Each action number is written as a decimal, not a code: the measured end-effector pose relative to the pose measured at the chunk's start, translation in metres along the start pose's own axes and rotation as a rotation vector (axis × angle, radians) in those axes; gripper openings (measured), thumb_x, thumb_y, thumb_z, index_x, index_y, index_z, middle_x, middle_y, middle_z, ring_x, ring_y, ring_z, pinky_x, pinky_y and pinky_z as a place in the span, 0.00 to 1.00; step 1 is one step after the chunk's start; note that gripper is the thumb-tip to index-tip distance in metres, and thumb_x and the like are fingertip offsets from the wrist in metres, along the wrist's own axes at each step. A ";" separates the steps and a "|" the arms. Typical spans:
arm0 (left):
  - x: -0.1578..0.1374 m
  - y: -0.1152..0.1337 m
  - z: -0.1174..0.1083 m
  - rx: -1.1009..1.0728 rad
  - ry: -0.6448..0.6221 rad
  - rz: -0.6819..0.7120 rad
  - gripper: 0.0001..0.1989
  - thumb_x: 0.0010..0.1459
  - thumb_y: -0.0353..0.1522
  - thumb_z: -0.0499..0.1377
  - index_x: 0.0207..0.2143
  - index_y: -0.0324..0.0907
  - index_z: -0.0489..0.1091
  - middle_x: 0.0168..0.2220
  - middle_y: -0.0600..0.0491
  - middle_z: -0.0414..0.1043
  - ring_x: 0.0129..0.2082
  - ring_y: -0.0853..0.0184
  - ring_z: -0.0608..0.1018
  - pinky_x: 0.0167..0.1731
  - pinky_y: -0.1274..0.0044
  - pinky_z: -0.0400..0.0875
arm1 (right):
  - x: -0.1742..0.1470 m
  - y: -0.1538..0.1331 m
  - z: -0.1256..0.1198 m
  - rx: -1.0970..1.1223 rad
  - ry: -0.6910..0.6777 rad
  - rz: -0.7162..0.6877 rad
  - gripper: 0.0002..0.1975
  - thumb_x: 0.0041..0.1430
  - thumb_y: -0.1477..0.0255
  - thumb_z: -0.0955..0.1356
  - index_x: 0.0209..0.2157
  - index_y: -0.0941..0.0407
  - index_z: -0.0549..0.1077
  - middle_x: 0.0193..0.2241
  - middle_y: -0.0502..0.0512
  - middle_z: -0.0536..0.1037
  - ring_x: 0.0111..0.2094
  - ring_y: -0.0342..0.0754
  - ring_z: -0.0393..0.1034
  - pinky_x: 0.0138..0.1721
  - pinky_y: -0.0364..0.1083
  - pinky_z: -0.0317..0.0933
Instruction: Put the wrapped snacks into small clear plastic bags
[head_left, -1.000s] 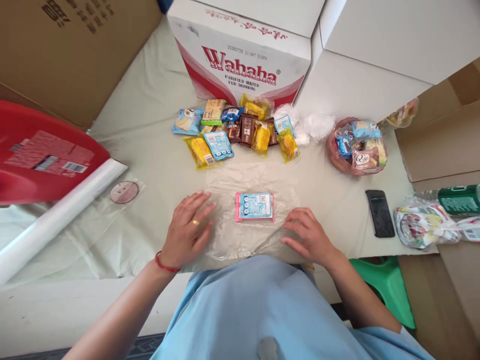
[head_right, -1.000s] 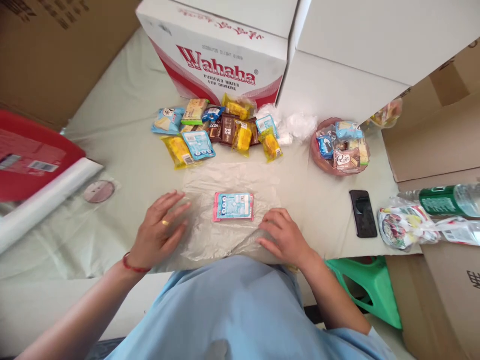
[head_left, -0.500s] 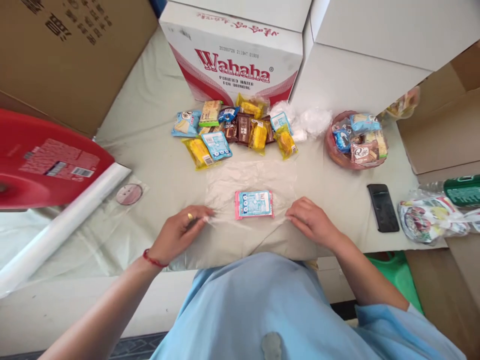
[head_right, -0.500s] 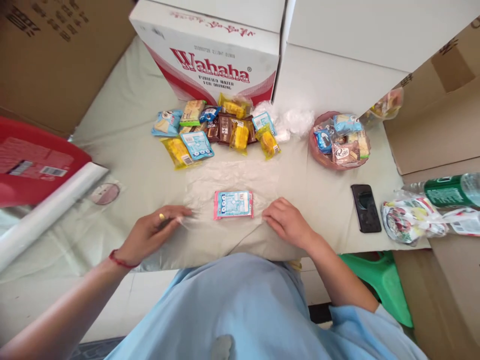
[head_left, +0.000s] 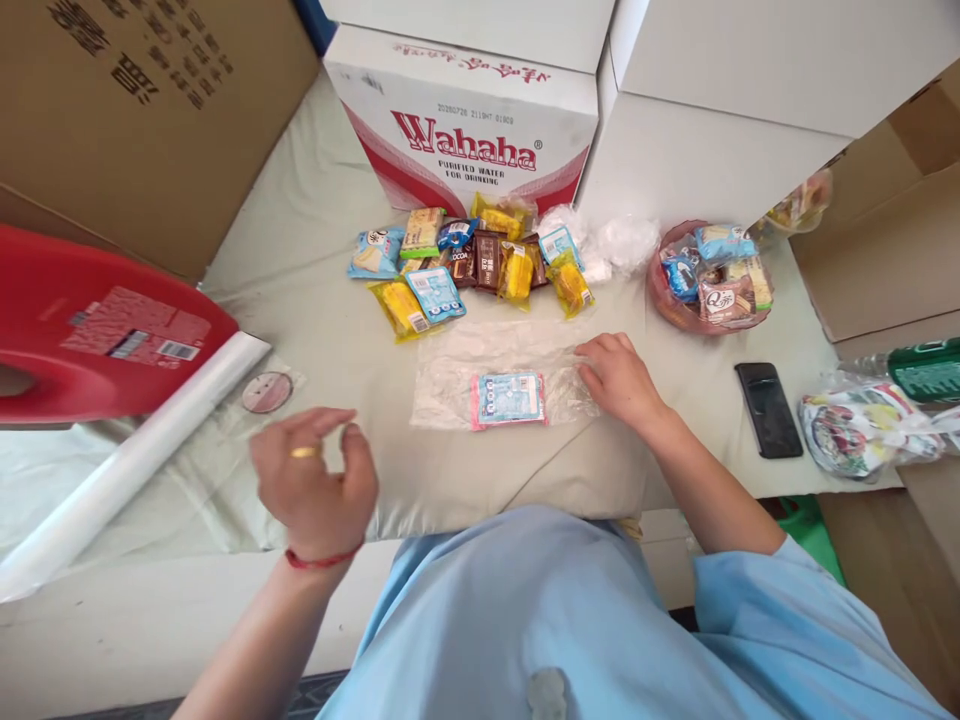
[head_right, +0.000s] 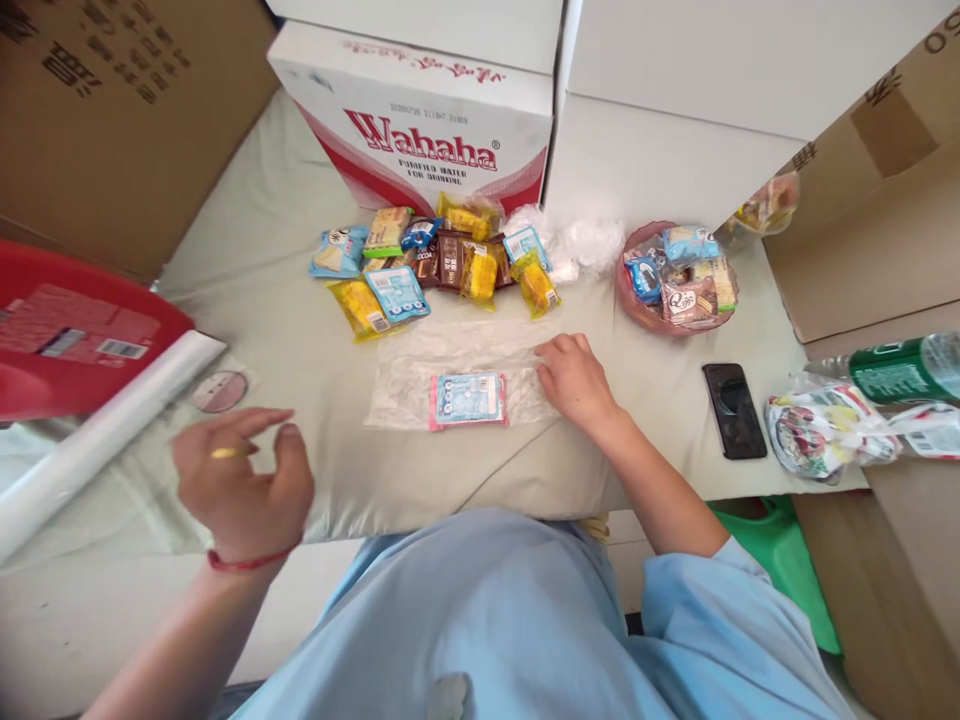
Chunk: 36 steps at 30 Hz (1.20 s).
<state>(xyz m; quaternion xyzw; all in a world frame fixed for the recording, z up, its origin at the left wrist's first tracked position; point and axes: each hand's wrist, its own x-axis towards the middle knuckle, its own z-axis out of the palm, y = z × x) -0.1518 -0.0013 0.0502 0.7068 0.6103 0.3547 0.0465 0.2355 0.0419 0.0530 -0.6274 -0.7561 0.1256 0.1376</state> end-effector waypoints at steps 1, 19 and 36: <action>-0.006 0.013 0.000 -0.009 0.020 0.083 0.14 0.65 0.29 0.56 0.52 0.45 0.72 0.49 0.44 0.75 0.55 0.52 0.74 0.58 0.53 0.68 | 0.006 -0.001 -0.003 0.011 0.016 -0.010 0.15 0.70 0.70 0.64 0.52 0.56 0.79 0.46 0.66 0.78 0.50 0.63 0.65 0.53 0.60 0.64; 0.004 0.075 0.104 0.117 -0.481 0.391 0.22 0.72 0.29 0.48 0.60 0.46 0.74 0.60 0.46 0.77 0.61 0.57 0.75 0.52 0.64 0.67 | 0.113 -0.051 0.026 -0.053 -0.323 -0.049 0.09 0.63 0.70 0.71 0.42 0.58 0.81 0.44 0.61 0.82 0.49 0.58 0.72 0.47 0.50 0.62; 0.001 0.067 0.113 0.069 -0.372 0.462 0.19 0.71 0.28 0.52 0.59 0.45 0.75 0.58 0.48 0.79 0.59 0.59 0.78 0.51 0.65 0.69 | 0.113 -0.052 0.014 0.412 -0.369 -0.172 0.09 0.57 0.70 0.74 0.39 0.60 0.80 0.27 0.46 0.72 0.29 0.42 0.62 0.34 0.42 0.54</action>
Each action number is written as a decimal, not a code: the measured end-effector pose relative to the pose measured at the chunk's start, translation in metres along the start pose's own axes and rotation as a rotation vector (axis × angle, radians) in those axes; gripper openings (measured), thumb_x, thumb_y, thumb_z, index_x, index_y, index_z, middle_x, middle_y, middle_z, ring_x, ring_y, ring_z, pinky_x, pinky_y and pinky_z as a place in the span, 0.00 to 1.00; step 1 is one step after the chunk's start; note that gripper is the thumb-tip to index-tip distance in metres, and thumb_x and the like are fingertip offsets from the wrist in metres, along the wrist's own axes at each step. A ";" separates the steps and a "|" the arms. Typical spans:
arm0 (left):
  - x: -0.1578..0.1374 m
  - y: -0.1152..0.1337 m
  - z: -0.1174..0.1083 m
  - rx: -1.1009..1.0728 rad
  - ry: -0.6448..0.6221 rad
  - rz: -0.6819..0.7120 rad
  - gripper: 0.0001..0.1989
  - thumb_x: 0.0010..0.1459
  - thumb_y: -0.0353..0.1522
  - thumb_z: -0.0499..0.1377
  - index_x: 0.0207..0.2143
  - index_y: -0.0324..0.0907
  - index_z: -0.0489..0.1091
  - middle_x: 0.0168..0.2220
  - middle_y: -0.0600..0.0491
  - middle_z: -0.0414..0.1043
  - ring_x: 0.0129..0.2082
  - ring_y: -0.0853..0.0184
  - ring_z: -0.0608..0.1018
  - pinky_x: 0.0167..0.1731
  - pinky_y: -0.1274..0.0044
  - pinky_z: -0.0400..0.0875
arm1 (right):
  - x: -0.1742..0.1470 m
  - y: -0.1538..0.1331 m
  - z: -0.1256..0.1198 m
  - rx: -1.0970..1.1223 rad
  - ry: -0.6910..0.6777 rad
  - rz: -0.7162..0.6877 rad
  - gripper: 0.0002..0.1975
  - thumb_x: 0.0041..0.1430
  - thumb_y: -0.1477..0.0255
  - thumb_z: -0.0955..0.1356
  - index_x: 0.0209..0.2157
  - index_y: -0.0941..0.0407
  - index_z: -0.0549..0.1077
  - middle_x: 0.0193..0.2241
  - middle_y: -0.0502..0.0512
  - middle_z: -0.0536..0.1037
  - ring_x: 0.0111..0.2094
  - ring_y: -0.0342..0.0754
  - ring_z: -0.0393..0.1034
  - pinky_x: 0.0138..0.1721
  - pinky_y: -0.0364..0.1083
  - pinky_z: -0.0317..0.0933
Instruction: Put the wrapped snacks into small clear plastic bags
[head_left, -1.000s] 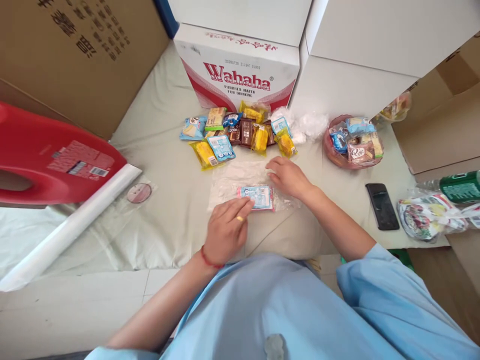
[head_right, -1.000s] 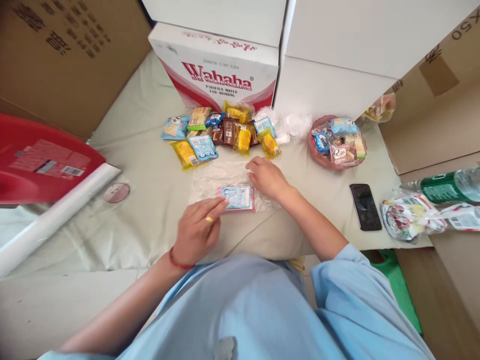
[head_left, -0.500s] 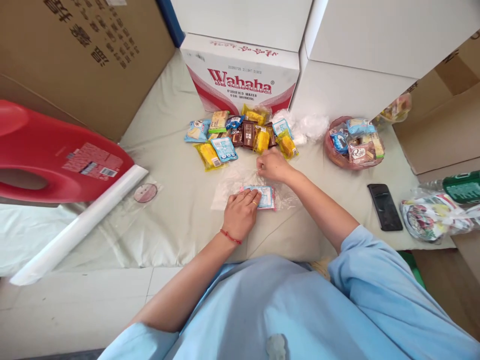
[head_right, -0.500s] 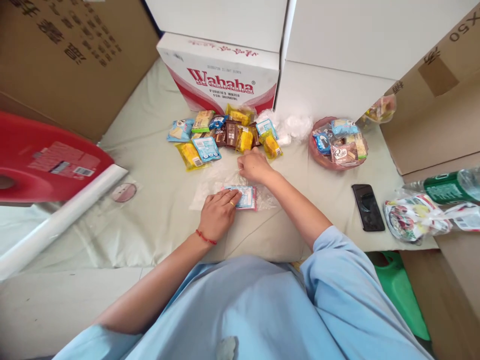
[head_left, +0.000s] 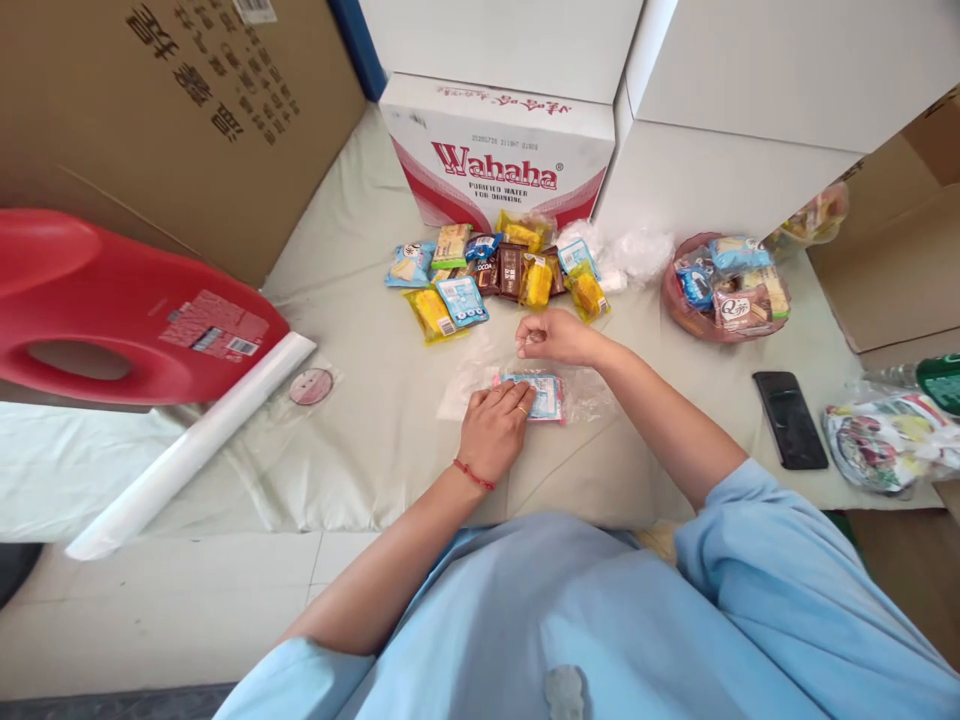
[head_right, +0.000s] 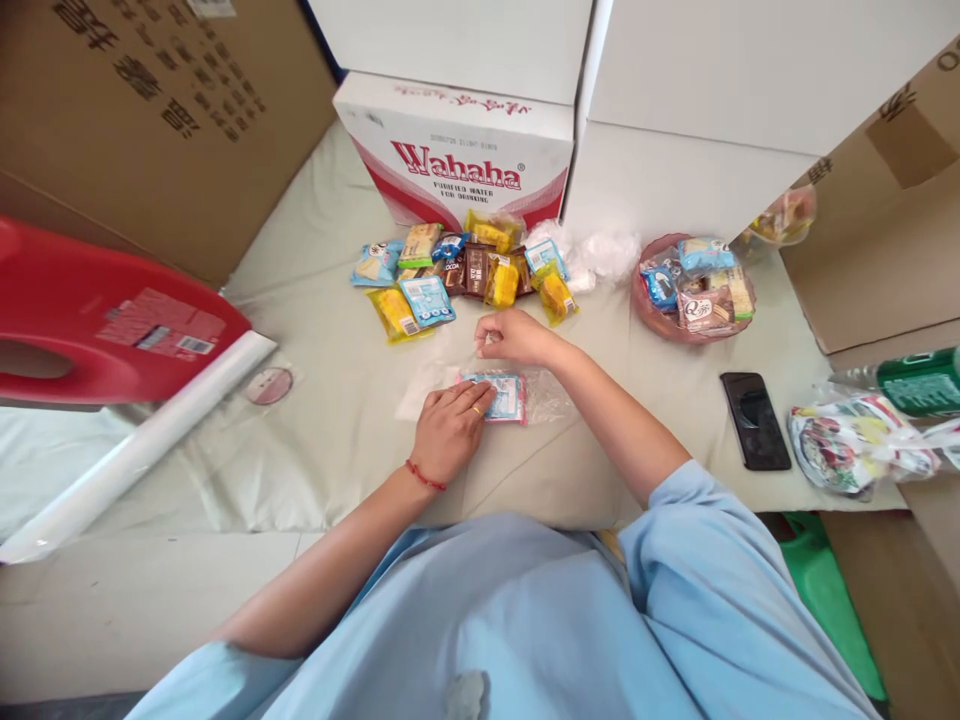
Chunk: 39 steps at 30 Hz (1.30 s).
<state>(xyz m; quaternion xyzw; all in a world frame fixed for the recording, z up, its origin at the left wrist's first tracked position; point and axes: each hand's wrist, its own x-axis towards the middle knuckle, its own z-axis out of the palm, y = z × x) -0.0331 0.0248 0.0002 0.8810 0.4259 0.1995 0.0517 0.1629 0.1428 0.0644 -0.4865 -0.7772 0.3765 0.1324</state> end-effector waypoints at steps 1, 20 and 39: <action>-0.001 0.000 0.002 -0.013 0.017 0.000 0.19 0.70 0.28 0.53 0.59 0.46 0.75 0.58 0.48 0.79 0.59 0.59 0.78 0.51 0.65 0.69 | -0.008 -0.005 0.003 -0.018 0.014 -0.080 0.07 0.58 0.72 0.72 0.38 0.59 0.79 0.29 0.47 0.72 0.30 0.43 0.63 0.36 0.42 0.55; -0.007 -0.022 0.005 -0.485 0.229 0.026 0.20 0.62 0.20 0.53 0.42 0.47 0.81 0.47 0.52 0.84 0.56 0.63 0.80 0.57 0.62 0.77 | -0.105 -0.011 0.120 -0.060 0.407 -0.173 0.21 0.74 0.70 0.58 0.59 0.53 0.76 0.37 0.57 0.74 0.38 0.50 0.68 0.40 0.48 0.67; -0.011 -0.044 -0.025 -0.634 0.482 -0.736 0.23 0.68 0.49 0.56 0.54 0.42 0.73 0.57 0.43 0.74 0.59 0.56 0.76 0.64 0.62 0.68 | -0.109 -0.027 0.134 -0.419 0.268 -0.044 0.16 0.76 0.71 0.61 0.54 0.50 0.79 0.40 0.57 0.73 0.42 0.53 0.61 0.44 0.49 0.56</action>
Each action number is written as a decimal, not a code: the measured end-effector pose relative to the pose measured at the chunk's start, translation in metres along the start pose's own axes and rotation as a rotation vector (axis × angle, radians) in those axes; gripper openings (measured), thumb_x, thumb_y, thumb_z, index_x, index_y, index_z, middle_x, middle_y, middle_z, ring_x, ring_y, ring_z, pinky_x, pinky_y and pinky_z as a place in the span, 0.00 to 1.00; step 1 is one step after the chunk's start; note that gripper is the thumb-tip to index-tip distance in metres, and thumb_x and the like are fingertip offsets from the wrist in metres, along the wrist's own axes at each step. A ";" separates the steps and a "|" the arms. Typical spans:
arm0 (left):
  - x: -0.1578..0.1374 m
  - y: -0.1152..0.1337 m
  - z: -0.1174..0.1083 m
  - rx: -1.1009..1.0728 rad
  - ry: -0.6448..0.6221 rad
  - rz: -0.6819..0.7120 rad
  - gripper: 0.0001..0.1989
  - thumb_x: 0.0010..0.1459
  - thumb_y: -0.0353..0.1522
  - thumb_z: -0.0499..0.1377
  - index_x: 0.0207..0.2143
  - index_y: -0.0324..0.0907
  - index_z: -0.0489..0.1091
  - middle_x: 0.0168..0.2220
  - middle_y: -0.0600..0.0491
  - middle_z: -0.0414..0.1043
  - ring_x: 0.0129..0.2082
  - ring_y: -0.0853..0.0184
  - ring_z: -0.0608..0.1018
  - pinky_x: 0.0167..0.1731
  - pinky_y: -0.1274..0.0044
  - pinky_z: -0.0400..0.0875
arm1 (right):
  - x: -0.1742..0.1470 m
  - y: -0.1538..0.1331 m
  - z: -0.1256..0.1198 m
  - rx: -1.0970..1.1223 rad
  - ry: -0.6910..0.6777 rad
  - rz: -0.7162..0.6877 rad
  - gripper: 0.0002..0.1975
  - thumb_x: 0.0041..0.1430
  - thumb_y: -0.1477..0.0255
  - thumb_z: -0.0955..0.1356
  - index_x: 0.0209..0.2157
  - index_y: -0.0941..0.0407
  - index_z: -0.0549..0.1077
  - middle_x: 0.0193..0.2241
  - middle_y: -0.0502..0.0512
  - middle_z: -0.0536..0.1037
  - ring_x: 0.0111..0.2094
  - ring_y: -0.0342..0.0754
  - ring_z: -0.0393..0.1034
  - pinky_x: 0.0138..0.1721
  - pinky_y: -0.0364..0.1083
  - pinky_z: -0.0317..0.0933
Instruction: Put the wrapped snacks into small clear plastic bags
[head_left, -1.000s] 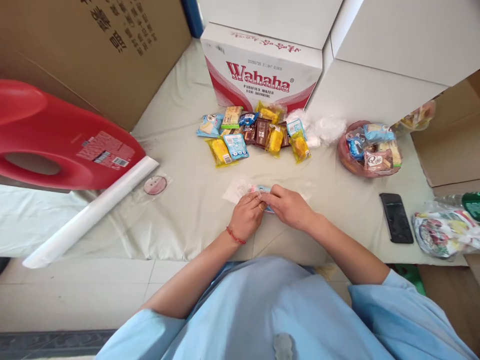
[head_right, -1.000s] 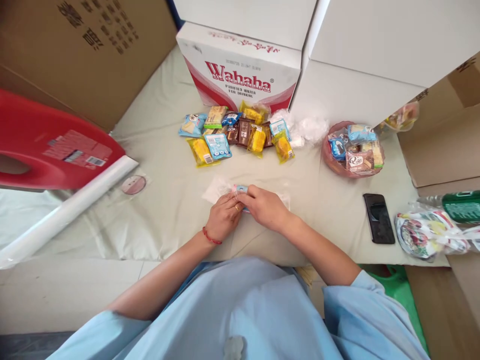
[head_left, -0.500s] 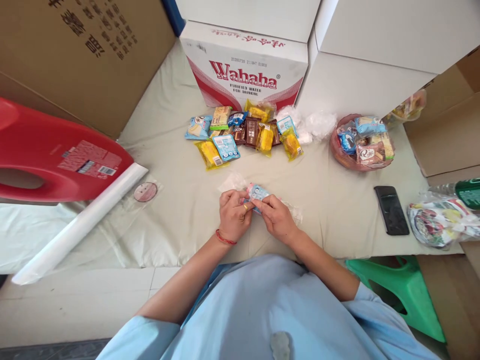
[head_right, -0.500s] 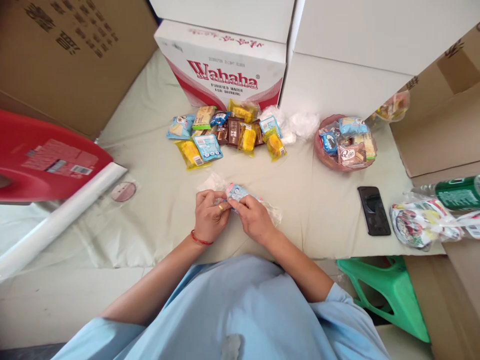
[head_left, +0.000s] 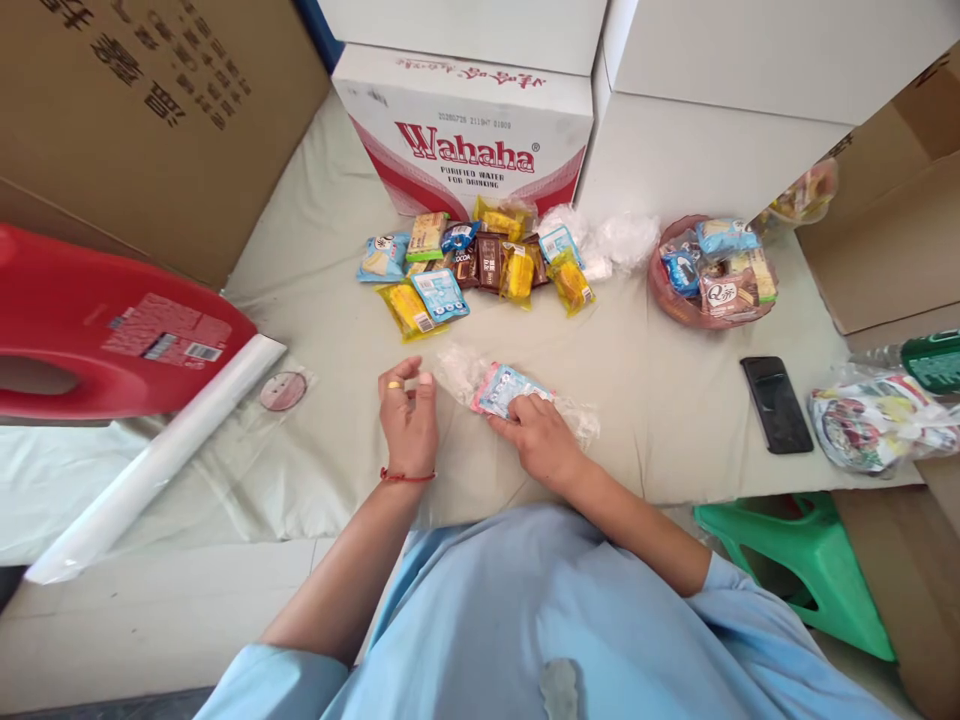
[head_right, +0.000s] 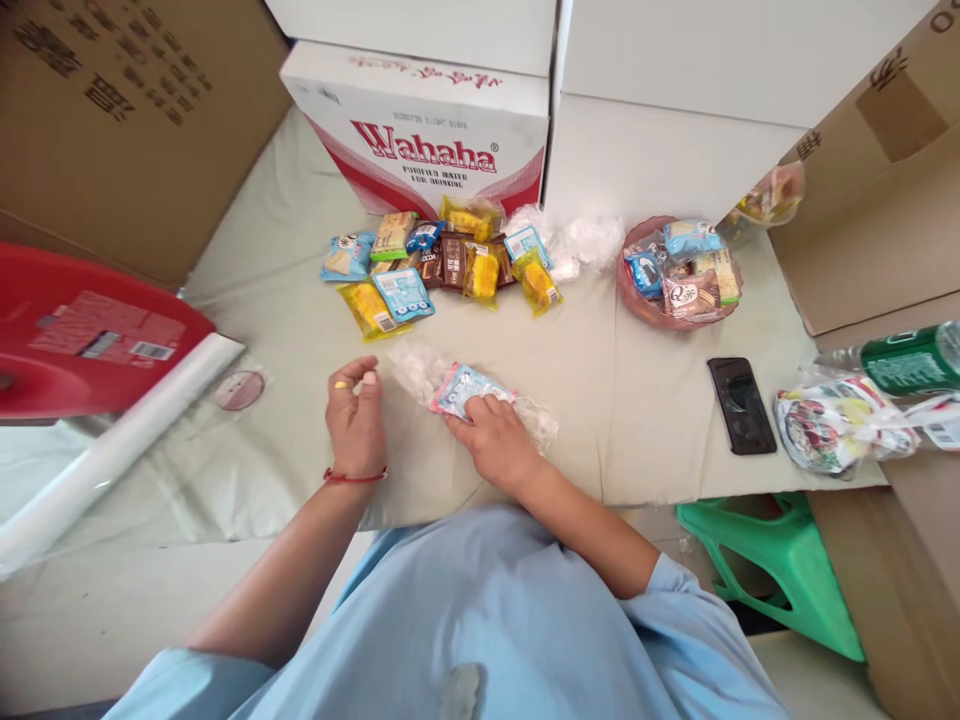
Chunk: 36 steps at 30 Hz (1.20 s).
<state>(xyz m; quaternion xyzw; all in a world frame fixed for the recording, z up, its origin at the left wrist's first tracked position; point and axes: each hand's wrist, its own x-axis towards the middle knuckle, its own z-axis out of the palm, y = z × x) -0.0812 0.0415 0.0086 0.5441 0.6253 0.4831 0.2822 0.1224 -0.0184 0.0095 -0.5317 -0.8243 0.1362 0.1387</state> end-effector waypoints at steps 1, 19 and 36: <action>0.006 0.000 0.004 0.068 0.020 -0.011 0.28 0.67 0.51 0.56 0.59 0.41 0.70 0.61 0.40 0.71 0.63 0.54 0.72 0.66 0.60 0.64 | 0.000 -0.002 -0.001 -0.028 -0.001 0.000 0.15 0.76 0.70 0.62 0.54 0.50 0.78 0.41 0.57 0.73 0.43 0.53 0.61 0.44 0.49 0.55; 0.008 -0.026 -0.009 0.333 -0.253 0.030 0.08 0.51 0.32 0.65 0.28 0.44 0.68 0.59 0.44 0.71 0.69 0.46 0.64 0.68 0.51 0.59 | -0.012 0.002 0.003 0.036 0.035 -0.033 0.23 0.72 0.77 0.61 0.65 0.53 0.69 0.45 0.61 0.76 0.45 0.56 0.64 0.49 0.54 0.62; 0.012 0.001 0.001 0.268 -0.247 -0.017 0.12 0.53 0.41 0.65 0.28 0.46 0.66 0.51 0.45 0.78 0.62 0.50 0.74 0.64 0.54 0.67 | -0.011 0.002 -0.002 0.078 0.000 -0.029 0.22 0.72 0.77 0.64 0.63 0.51 0.72 0.45 0.59 0.76 0.45 0.55 0.64 0.48 0.53 0.61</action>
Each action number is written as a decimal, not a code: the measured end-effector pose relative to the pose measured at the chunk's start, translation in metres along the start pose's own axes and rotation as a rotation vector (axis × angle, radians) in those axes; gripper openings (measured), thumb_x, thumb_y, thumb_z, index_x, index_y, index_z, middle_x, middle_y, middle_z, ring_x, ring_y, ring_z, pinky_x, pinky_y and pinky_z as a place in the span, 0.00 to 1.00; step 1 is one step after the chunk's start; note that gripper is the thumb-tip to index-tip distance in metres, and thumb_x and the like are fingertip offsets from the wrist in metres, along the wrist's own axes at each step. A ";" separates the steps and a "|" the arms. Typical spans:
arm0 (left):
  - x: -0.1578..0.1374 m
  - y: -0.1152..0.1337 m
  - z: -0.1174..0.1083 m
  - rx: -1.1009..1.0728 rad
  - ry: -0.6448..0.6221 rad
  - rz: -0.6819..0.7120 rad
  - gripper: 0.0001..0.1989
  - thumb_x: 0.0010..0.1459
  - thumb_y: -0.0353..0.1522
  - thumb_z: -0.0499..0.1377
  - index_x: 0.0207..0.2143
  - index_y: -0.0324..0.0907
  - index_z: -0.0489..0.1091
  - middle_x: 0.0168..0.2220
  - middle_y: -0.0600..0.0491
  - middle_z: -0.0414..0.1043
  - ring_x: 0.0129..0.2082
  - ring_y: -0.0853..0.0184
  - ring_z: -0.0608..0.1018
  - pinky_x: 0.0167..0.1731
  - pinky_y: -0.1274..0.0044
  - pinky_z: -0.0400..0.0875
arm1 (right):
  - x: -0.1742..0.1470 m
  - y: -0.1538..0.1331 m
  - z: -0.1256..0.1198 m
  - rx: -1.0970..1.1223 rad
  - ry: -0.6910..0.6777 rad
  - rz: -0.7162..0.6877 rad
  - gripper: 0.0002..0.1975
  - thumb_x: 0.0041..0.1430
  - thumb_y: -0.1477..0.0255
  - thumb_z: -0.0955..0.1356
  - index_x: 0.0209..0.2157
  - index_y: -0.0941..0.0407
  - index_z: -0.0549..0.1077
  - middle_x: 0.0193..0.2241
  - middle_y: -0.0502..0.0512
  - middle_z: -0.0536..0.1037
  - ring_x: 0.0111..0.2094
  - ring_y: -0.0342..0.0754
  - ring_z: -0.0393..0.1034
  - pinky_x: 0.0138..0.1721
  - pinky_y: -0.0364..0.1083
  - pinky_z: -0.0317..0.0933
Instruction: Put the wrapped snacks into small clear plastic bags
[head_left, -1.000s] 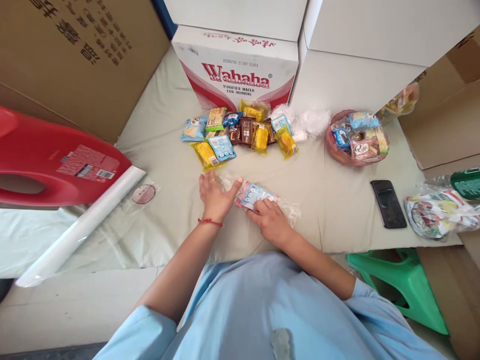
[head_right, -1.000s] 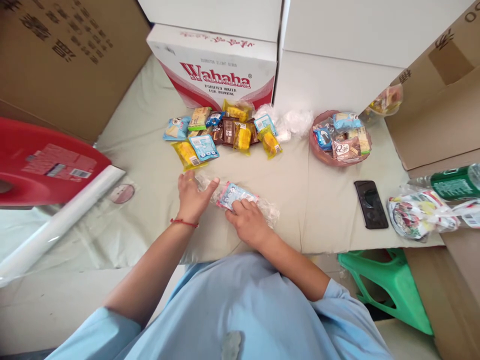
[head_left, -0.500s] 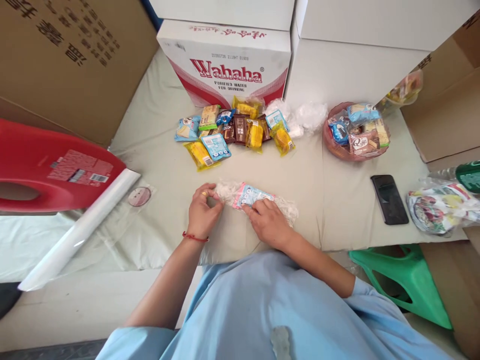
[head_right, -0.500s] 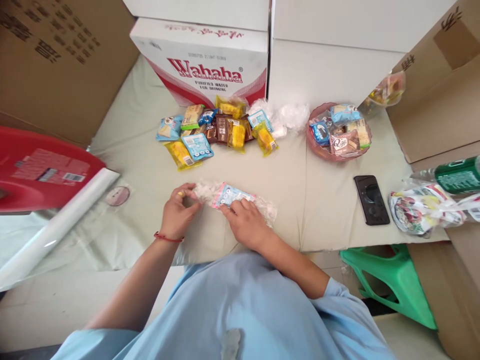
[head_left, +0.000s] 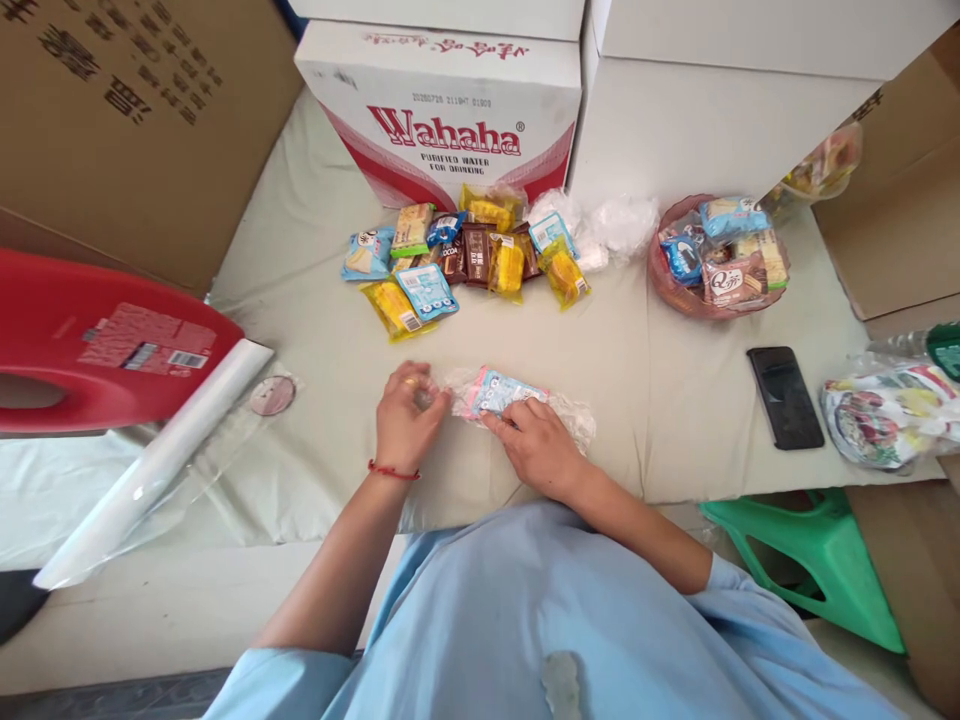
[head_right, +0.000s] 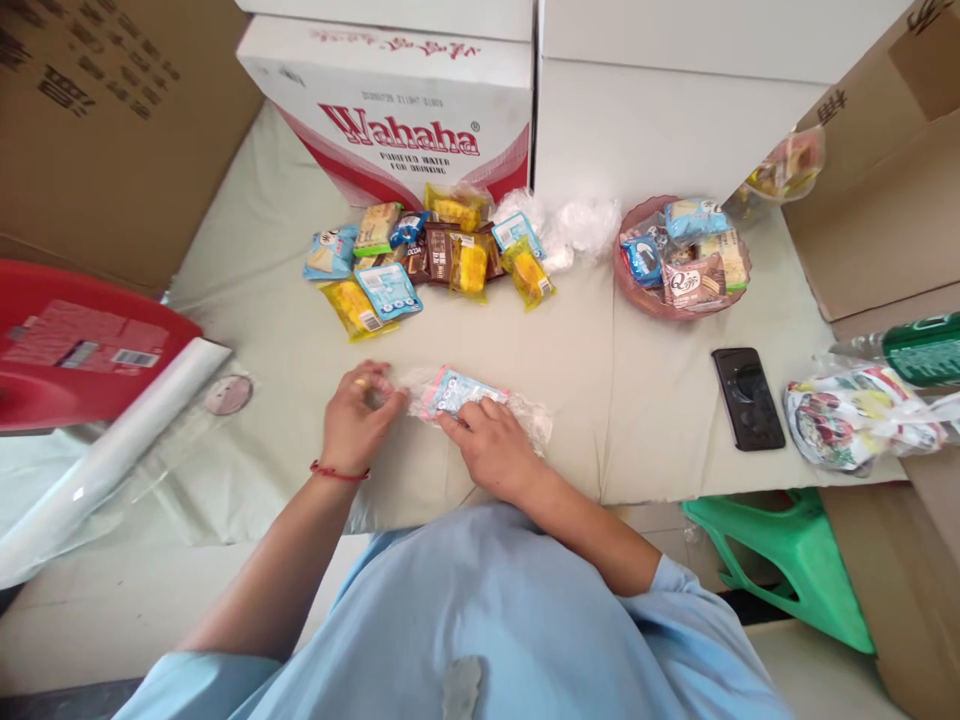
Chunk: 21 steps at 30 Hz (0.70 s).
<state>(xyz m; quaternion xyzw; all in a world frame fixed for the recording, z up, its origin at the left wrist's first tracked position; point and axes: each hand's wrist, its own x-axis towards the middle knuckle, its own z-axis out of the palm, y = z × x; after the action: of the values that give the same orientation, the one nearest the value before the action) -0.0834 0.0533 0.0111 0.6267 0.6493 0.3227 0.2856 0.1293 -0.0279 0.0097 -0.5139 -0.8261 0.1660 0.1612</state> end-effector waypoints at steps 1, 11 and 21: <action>-0.004 0.006 -0.003 -0.093 -0.015 -0.011 0.12 0.55 0.41 0.64 0.28 0.46 0.65 0.44 0.48 0.80 0.53 0.55 0.80 0.57 0.60 0.74 | 0.000 0.000 -0.001 0.005 -0.003 -0.002 0.22 0.72 0.77 0.64 0.63 0.51 0.73 0.44 0.59 0.76 0.45 0.55 0.64 0.48 0.52 0.61; -0.053 0.060 0.021 0.025 -0.343 0.499 0.17 0.68 0.38 0.58 0.56 0.45 0.72 0.53 0.46 0.81 0.53 0.57 0.81 0.54 0.64 0.75 | -0.011 -0.011 -0.023 0.049 -0.097 0.051 0.14 0.73 0.76 0.63 0.54 0.53 0.76 0.50 0.61 0.76 0.49 0.57 0.66 0.49 0.56 0.65; -0.071 0.026 0.033 0.169 -0.374 0.709 0.24 0.69 0.34 0.56 0.66 0.49 0.67 0.67 0.47 0.70 0.68 0.54 0.71 0.64 0.60 0.67 | -0.087 0.023 -0.099 0.352 -0.352 0.104 0.11 0.73 0.67 0.66 0.50 0.50 0.79 0.52 0.56 0.81 0.45 0.51 0.77 0.42 0.48 0.70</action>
<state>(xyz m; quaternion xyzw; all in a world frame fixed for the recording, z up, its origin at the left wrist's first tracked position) -0.0382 -0.0157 0.0082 0.8807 0.3542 0.2271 0.2176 0.2278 -0.0863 0.0799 -0.4827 -0.7723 0.4023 0.0933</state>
